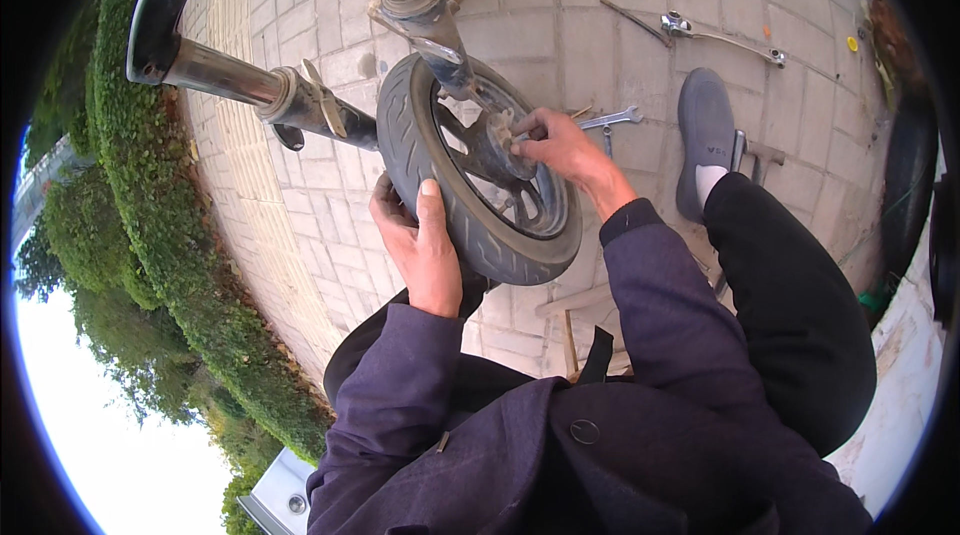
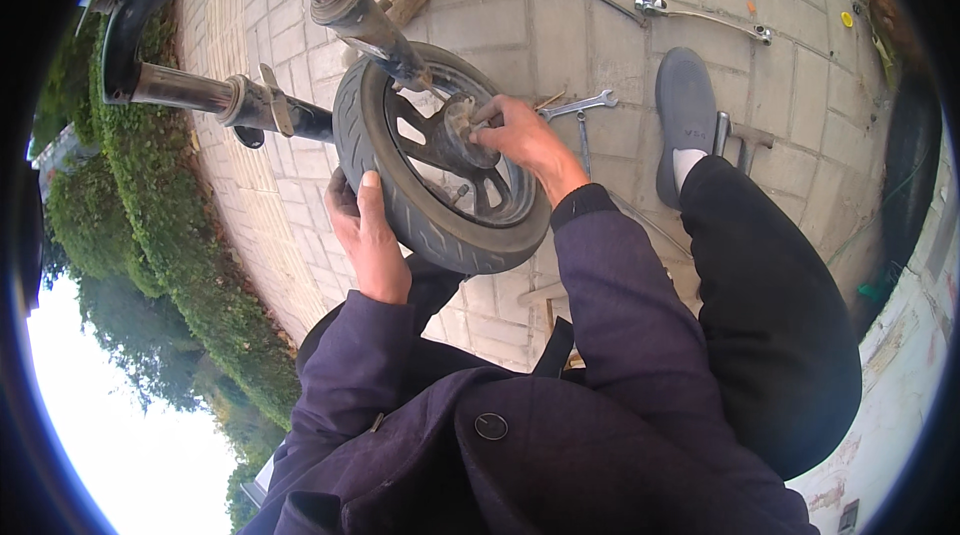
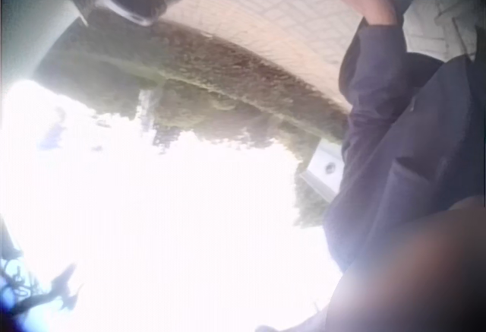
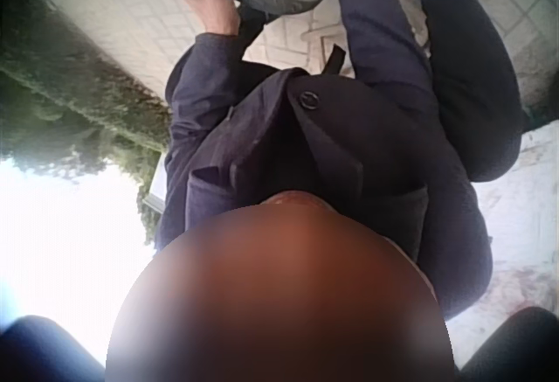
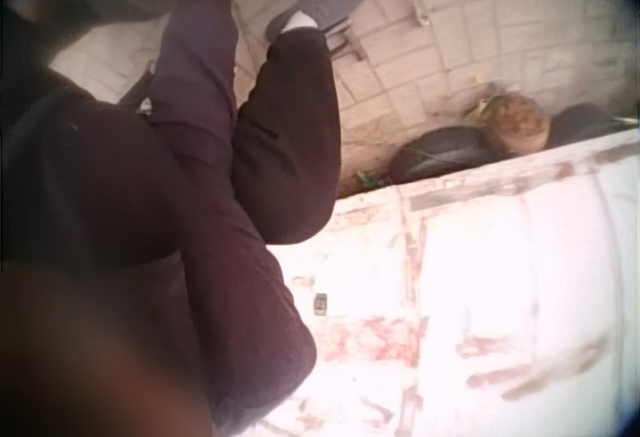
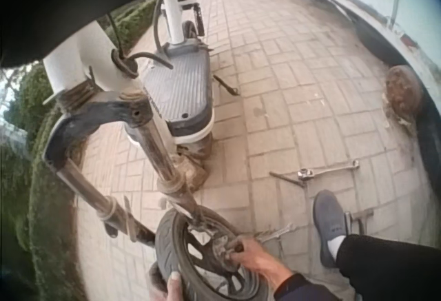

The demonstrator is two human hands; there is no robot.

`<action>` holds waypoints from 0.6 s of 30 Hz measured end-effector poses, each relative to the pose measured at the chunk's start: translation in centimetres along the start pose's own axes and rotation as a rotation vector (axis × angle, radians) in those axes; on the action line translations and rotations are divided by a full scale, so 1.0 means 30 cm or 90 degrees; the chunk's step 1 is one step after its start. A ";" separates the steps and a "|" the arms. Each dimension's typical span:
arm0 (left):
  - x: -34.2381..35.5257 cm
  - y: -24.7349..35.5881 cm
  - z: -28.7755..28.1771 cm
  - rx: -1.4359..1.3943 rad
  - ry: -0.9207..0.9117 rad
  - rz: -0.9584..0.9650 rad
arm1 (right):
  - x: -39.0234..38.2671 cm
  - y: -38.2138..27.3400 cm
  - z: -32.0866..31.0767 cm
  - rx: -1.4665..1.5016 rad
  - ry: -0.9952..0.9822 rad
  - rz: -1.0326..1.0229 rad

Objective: The person installs a front wheel onto a scooter by aligning the axle, inserting the axle bolt, and tightening it with a wrench. The person then secures the brake caliper to the fork using bolts and a wrench.

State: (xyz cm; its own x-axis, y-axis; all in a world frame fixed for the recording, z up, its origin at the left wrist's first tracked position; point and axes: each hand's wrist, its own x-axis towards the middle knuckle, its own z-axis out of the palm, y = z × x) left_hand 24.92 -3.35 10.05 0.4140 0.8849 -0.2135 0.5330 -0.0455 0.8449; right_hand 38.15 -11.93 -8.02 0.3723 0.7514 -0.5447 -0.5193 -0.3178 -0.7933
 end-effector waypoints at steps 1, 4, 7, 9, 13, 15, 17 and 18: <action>-0.006 0.005 -0.007 0.028 -0.009 0.045 | 0.002 0.004 0.004 0.002 0.004 0.001; -0.026 0.026 -0.010 0.236 -0.039 0.173 | 0.007 0.021 0.010 0.033 0.021 -0.001; -0.031 0.074 -0.014 0.445 -0.057 0.324 | 0.015 0.047 0.021 0.044 0.026 0.006; -0.044 0.112 -0.001 0.557 -0.058 0.449 | 0.024 0.067 0.018 0.037 0.028 0.000; -0.021 0.162 0.041 0.688 -0.343 0.585 | 0.033 0.096 0.020 0.002 0.045 -0.006; -0.011 0.174 0.064 0.656 -0.421 0.586 | 0.029 0.088 0.023 -0.025 0.053 -0.001; 0.008 0.185 0.073 0.724 -0.456 0.610 | 0.018 0.071 0.025 -0.063 0.068 0.032; 0.018 0.187 0.082 0.731 -0.461 0.617 | 0.012 0.060 0.024 -0.063 0.067 0.009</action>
State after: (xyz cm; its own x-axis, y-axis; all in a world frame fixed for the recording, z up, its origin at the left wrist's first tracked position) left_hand 29.95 -4.27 13.47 0.9513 -0.0405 -0.3057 -0.0152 -0.9963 0.0850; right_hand 36.82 -11.82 -9.46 0.4466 0.6830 -0.5780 -0.4494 -0.3874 -0.8050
